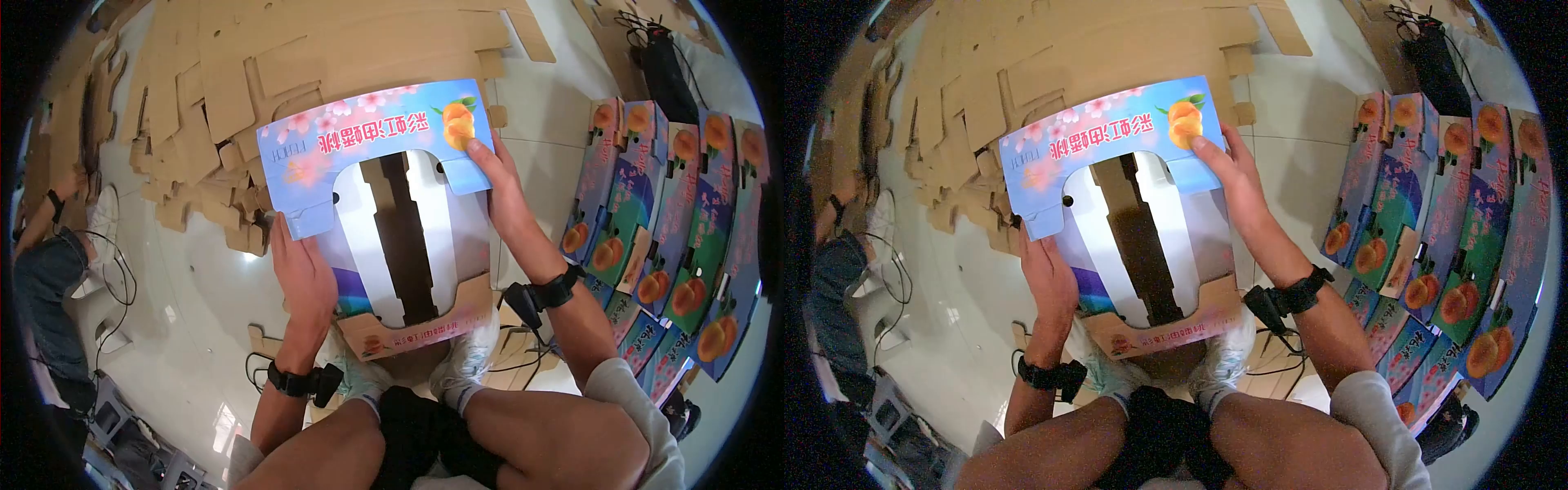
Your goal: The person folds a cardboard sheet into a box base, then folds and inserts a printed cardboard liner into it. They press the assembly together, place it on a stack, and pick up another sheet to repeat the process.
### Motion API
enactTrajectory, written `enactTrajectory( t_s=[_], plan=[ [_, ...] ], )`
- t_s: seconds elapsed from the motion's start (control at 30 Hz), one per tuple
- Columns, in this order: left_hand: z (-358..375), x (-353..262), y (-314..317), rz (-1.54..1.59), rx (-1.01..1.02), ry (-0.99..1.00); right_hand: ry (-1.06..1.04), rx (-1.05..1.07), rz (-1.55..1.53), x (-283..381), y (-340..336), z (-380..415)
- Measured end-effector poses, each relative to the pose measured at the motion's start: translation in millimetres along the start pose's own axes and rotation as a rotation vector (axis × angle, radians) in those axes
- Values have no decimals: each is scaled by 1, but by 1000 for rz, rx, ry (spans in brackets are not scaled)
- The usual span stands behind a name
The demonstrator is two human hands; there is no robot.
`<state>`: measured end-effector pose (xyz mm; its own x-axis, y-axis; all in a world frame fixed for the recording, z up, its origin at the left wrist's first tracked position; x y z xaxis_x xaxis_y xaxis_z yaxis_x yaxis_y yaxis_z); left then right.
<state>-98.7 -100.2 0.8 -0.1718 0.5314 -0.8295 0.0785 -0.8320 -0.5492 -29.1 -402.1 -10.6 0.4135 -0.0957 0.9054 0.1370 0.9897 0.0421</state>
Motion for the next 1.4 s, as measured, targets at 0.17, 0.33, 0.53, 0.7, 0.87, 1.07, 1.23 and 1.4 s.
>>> enactTrajectory(
  t_s=[0.17,0.33,0.53,0.7,0.87,1.07,1.23,1.4],
  plan=[
    [0,45,11,257,-14,-172,-18,-100,56,0,-2,5],
    [-10,-14,-16,-193,-12,246,-66,-84,54,-5,-7,-2],
    [11,-31,-34,-423,-116,443,-61,-34,61,-7,-11,-7],
    [-9,-31,-49,-123,59,298,60,51,136,4,-12,-7],
    [-30,-34,-38,124,147,-4,157,148,318,24,-11,-19],
    [-26,-44,-37,-273,123,99,86,-186,306,28,5,-20],
    [-21,-41,-28,-378,-80,167,-28,-254,328,17,3,-19],
    [-22,-51,-25,-241,-84,76,-56,-372,378,25,-20,-12]
  ],
)
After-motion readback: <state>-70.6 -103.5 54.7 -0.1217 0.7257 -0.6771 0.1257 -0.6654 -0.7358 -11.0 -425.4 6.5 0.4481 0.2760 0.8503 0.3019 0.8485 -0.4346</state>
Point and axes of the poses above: each hand's wrist, its own z-axis away from the middle knuckle, its own y-axis out of the palm, x = y × z, the point moved 7 cm from there along -z, towards the middle knuckle, and after that the axes turned 7 degrees about z, right-handed, at the moved point
